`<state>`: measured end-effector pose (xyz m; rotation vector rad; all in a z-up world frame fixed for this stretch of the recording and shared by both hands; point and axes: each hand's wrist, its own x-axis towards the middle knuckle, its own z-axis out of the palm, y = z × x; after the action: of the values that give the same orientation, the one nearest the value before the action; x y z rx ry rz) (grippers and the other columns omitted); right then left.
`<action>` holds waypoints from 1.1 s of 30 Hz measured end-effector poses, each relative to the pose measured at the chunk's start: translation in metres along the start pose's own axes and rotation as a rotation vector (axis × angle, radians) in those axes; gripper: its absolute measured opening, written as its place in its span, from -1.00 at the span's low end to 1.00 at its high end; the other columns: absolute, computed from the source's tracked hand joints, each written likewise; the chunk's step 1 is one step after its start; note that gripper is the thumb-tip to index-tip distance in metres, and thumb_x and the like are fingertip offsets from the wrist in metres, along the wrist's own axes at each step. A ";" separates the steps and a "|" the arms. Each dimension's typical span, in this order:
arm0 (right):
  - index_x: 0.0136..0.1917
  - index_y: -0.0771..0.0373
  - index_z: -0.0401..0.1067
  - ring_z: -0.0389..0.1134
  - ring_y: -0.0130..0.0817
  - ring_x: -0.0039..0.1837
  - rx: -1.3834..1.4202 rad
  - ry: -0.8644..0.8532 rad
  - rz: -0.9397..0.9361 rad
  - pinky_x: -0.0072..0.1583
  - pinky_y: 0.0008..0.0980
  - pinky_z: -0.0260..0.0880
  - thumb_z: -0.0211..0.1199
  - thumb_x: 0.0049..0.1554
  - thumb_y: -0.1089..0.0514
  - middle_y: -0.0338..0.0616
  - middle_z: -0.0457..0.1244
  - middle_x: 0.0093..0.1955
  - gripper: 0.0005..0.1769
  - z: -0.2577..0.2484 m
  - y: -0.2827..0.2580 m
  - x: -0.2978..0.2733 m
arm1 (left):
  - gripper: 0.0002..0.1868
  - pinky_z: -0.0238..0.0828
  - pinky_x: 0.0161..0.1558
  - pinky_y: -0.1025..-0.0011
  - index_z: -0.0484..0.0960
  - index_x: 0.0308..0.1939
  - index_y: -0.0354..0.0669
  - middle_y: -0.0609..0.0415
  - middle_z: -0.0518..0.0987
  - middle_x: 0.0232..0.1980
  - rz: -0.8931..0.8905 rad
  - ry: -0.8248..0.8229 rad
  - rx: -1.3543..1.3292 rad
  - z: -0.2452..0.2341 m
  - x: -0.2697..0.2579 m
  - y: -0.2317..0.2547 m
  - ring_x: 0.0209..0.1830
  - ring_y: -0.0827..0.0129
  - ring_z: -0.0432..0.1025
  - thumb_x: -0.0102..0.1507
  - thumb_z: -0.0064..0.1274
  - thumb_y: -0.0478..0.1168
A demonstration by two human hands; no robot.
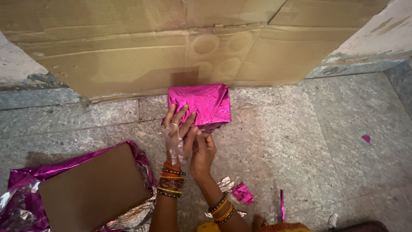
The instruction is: The person wraps a small box with shiny pink wrapping paper. They fold the paper around the box, smooth the edges, and secure the folds with clear tape. The wrapped box is then set aside on the floor.
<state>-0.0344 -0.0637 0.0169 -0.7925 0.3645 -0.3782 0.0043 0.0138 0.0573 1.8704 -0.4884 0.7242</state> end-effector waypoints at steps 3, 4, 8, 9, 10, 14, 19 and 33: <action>-0.13 0.27 0.44 0.32 -0.55 -0.14 0.025 0.003 -0.001 -0.07 -0.52 0.32 0.22 0.27 0.17 -0.25 0.35 -0.15 -0.85 -0.001 0.005 0.002 | -0.70 0.08 0.55 -0.08 0.71 0.13 -0.09 0.00 0.51 0.39 -0.036 0.038 0.023 0.005 -0.001 -0.001 0.58 -0.08 0.17 0.33 0.11 -0.22; -0.13 0.27 0.44 0.31 -0.55 -0.14 0.030 0.000 -0.007 -0.07 -0.52 0.30 0.23 0.28 0.18 -0.26 0.35 -0.15 -0.84 -0.002 0.007 0.003 | -0.71 0.10 0.54 -0.07 0.71 0.12 -0.09 0.00 0.52 0.37 -0.046 0.048 0.027 0.007 -0.001 -0.002 0.57 -0.08 0.18 0.32 0.12 -0.22; -0.12 0.29 0.43 0.28 -0.59 -0.13 0.012 -0.010 -0.020 -0.08 -0.55 0.27 0.22 0.31 0.19 -0.26 0.33 -0.15 -0.83 -0.007 0.012 0.004 | -0.73 0.14 0.53 -0.05 0.72 0.09 -0.10 -0.01 0.54 0.33 -0.047 0.097 0.029 0.013 -0.001 0.000 0.55 -0.08 0.20 0.31 0.16 -0.25; -0.12 0.29 0.43 0.28 -0.59 -0.13 0.005 -0.016 -0.019 -0.07 -0.55 0.28 0.21 0.31 0.18 -0.26 0.33 -0.14 -0.82 -0.008 0.013 0.004 | -0.73 0.13 0.53 -0.05 0.72 0.10 -0.11 -0.02 0.55 0.33 -0.037 0.112 0.025 0.013 -0.001 0.001 0.54 -0.09 0.20 0.31 0.17 -0.27; -0.12 0.30 0.43 0.28 -0.59 -0.12 -0.002 -0.021 -0.017 -0.06 -0.55 0.29 0.21 0.32 0.18 -0.26 0.33 -0.14 -0.81 -0.009 0.013 0.005 | -0.73 0.13 0.52 -0.06 0.73 0.09 -0.11 -0.02 0.55 0.32 -0.036 0.108 0.038 0.013 0.000 0.001 0.53 -0.09 0.21 0.30 0.18 -0.28; -0.07 0.33 0.47 0.32 -0.56 -0.15 -0.152 0.004 -0.050 -0.08 -0.54 0.34 0.14 0.29 0.18 -0.23 0.36 -0.14 -0.81 -0.008 0.014 0.010 | -0.72 0.14 0.50 -0.04 0.73 0.06 -0.11 -0.01 0.56 0.30 -0.069 0.100 0.060 0.013 0.002 0.005 0.52 -0.09 0.22 0.27 0.20 -0.31; -0.09 0.35 0.48 0.31 -0.55 -0.18 -0.310 -0.003 -0.147 -0.11 -0.52 0.33 0.14 0.32 0.22 -0.22 0.36 -0.19 -0.81 -0.010 0.016 0.016 | -0.73 0.15 0.49 -0.01 0.74 0.02 -0.10 0.01 0.57 0.29 -0.101 0.125 0.062 0.014 0.006 0.009 0.50 -0.06 0.24 0.24 0.23 -0.30; -0.35 0.26 0.33 0.16 -0.60 -0.31 -0.449 0.106 -0.212 -0.26 -0.51 0.17 0.26 0.27 0.21 -0.33 0.22 -0.37 -0.64 -0.032 0.047 0.043 | -0.67 0.15 0.51 -0.02 0.73 0.04 -0.04 0.05 0.59 0.26 -0.166 0.133 0.112 0.021 0.009 0.001 0.50 0.02 0.24 0.19 0.22 -0.30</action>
<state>-0.0022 -0.0731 -0.0468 -1.2591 0.4742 -0.5478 0.0153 -0.0057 0.0581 1.9259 -0.2083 0.7709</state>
